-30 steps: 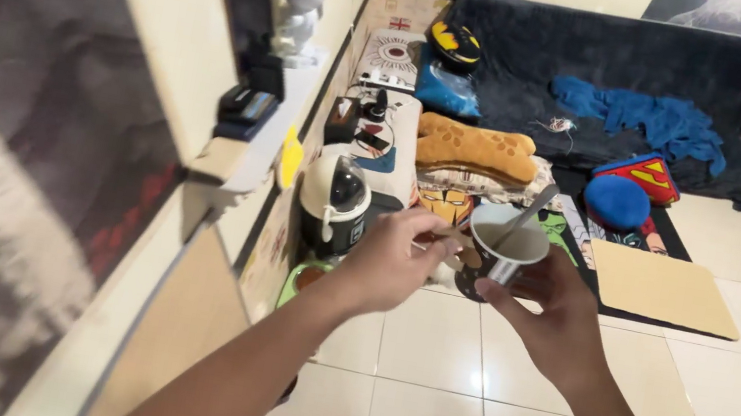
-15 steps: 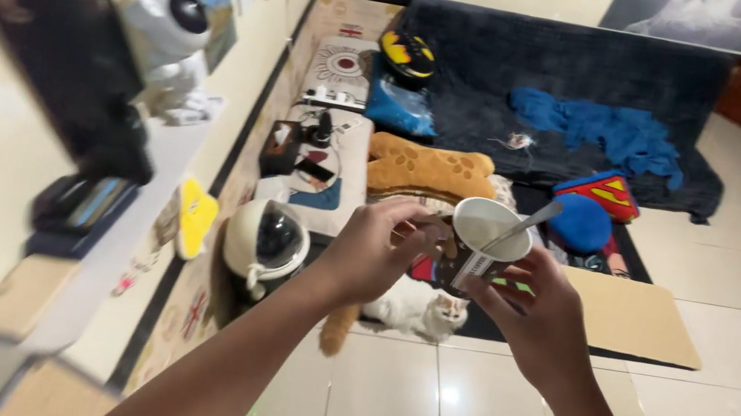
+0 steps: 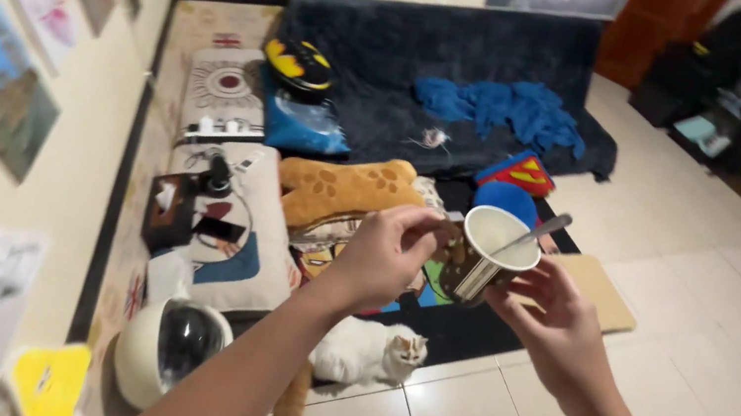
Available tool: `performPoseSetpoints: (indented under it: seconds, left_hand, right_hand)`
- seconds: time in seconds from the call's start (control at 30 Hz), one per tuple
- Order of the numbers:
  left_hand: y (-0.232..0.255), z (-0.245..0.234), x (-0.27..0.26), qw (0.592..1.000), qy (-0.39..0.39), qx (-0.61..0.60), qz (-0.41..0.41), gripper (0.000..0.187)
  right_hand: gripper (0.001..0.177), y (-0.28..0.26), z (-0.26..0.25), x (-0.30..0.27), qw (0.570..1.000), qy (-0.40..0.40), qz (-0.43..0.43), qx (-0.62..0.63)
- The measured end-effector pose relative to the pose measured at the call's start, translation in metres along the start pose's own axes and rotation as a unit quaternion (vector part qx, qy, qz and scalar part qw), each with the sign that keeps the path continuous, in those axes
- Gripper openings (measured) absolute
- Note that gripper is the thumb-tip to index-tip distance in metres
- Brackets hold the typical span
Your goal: The recorder prepares a hot drink by getting a cup, adding a sachet of powder, and checking an electric kettle.
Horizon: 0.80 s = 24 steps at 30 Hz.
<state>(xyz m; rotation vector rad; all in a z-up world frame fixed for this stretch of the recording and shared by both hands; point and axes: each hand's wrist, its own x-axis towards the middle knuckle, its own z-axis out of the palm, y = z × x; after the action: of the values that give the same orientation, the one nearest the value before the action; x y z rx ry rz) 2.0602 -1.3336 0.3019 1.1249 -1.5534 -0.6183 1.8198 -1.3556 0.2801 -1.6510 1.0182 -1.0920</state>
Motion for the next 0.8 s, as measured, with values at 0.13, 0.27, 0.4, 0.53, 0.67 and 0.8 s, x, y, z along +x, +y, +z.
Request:
performPoseSetpoints:
  seconds: [0.13,0.27,0.4,0.53,0.67,0.8]
  left_hand:
    - [-0.013,0.006,0.044,0.992,-0.071,-0.101,0.019,0.020]
    - [-0.028,0.021,0.082,0.991,-0.099,-0.089,0.032,0.019]
    - [-0.054,0.049,0.124,0.985,-0.123,-0.122,0.024,0.019]
    - [-0.065,0.083,0.167,0.976,-0.157,-0.149,0.024,0.018]
    - [-0.074,0.122,0.215,0.973,-0.170,-0.152,0.045,0.020]
    - [-0.087,0.163,0.266,0.973,-0.162,-0.150,0.070,0.019]
  right_hand:
    - [0.054,-0.015,0.003,0.018,0.998,0.059,0.029,-0.012]
    - [0.051,-0.015,-0.009,0.040,0.994,0.092,0.054,-0.033]
    - [0.045,0.004,-0.033,0.061,0.994,0.107,0.028,-0.006]
    - [0.043,0.025,-0.067,0.085,0.992,0.128,0.020,-0.004]
    - [0.043,0.046,-0.108,0.118,0.985,0.164,0.046,0.001]
    - [0.049,0.048,-0.150,0.153,0.989,0.145,0.033,0.000]
